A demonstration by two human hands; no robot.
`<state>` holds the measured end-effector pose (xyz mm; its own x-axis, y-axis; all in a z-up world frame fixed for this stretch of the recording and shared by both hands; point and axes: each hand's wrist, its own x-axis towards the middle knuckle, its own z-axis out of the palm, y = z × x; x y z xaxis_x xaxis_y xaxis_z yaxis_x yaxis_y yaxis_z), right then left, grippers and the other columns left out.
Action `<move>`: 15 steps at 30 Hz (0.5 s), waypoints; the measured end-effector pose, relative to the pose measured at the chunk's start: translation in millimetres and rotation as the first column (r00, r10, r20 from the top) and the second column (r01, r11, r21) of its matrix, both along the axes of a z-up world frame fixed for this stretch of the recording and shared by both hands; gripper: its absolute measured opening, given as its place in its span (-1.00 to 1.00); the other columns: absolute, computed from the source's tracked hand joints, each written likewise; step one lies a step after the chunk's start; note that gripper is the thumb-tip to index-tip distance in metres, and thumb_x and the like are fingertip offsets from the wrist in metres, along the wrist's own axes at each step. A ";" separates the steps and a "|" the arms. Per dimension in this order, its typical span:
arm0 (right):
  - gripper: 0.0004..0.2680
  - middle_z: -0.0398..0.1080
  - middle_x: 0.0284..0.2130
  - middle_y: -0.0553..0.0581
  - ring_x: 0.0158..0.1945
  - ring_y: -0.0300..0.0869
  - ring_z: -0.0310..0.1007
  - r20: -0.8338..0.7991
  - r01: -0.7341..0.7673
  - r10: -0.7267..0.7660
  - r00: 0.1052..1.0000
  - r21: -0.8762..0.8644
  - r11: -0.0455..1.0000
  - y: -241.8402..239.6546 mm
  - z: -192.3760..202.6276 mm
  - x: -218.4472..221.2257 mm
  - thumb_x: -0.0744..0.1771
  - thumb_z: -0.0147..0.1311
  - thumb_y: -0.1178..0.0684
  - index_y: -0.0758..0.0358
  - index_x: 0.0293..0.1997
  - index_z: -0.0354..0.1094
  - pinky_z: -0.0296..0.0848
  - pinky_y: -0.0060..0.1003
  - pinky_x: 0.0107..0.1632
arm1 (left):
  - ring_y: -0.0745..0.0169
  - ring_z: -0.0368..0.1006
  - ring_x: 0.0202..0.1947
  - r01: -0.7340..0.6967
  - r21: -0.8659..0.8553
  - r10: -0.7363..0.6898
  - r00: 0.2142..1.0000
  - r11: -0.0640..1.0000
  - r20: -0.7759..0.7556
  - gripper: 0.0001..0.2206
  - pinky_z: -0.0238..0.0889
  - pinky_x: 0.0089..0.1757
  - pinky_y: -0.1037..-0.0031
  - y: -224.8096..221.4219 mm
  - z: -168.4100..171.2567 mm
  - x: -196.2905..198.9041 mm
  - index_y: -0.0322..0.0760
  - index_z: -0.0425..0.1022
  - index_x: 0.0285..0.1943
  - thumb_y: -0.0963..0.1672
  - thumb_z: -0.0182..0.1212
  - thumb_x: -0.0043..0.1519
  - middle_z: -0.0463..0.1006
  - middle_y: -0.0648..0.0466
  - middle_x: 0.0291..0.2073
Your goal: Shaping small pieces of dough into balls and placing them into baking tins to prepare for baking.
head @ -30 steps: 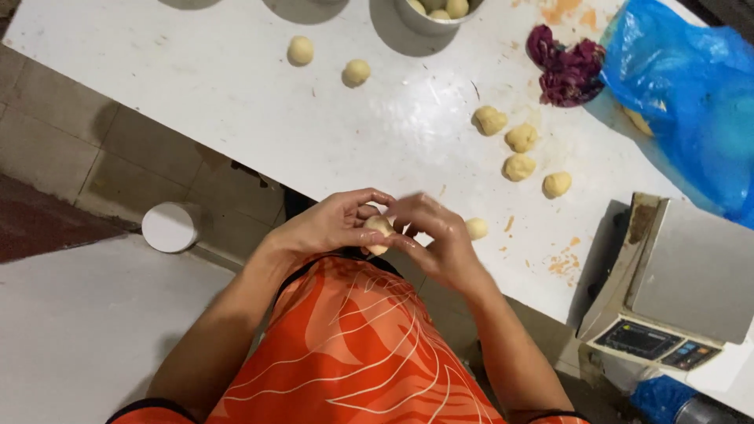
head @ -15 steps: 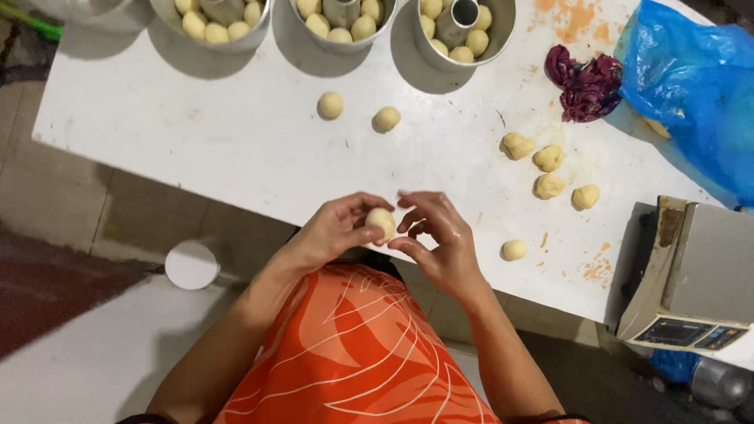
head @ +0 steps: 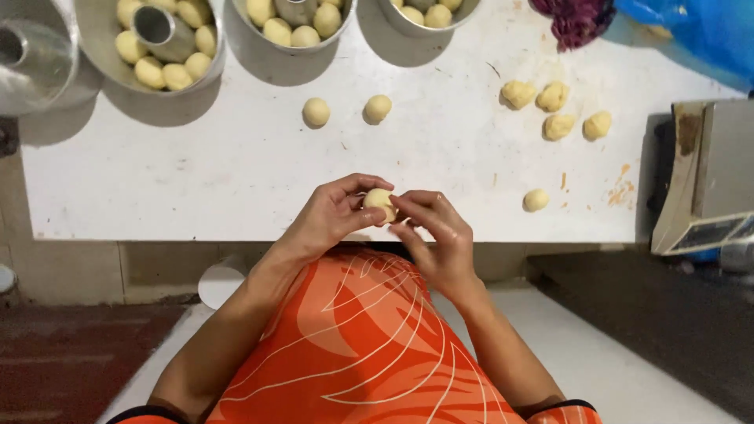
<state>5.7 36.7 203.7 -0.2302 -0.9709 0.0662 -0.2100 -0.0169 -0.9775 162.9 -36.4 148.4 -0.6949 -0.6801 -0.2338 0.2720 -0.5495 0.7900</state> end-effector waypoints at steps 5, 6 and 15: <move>-0.95 0.49 -0.48 0.00 -0.41 -0.18 0.48 -0.302 0.030 -0.038 0.953 -0.029 0.999 -2.1 -21.4 -12.4 0.24 0.21 0.20 0.16 -0.34 0.51 0.49 -0.35 -0.35 | 0.16 0.48 -0.23 0.126 0.092 -0.126 0.992 0.988 0.001 -0.57 0.53 -0.20 0.39 -2.1 0.9 -11.9 -0.55 0.34 0.10 -0.24 0.31 0.05 0.40 -0.12 -0.18; -0.95 0.49 -0.48 0.00 -0.41 -0.18 0.48 -0.303 0.045 -0.054 0.951 -0.037 0.998 -0.8 -40.1 -12.7 0.24 0.21 0.20 0.16 -0.34 0.51 0.49 -0.35 -0.35 | 0.16 0.48 -0.23 0.140 0.083 -0.141 0.990 0.987 0.000 -0.57 0.53 -0.20 0.39 -8.2 -17.9 -14.5 -0.55 0.34 0.10 -0.24 0.31 0.05 0.40 -0.12 -0.18; -0.64 0.20 0.11 0.50 -0.08 0.14 0.46 0.025 0.227 -0.263 0.965 0.430 0.874 37.3 -92.2 -93.7 0.30 -0.04 0.32 0.43 0.24 0.04 0.52 -0.16 -0.12 | -0.18 0.35 -0.08 0.321 -0.730 0.466 0.601 0.604 0.649 -0.75 0.40 -0.15 0.19 -79.3 -87.7 -71.5 -0.39 0.40 0.02 -0.17 0.25 0.22 0.25 -0.11 -0.08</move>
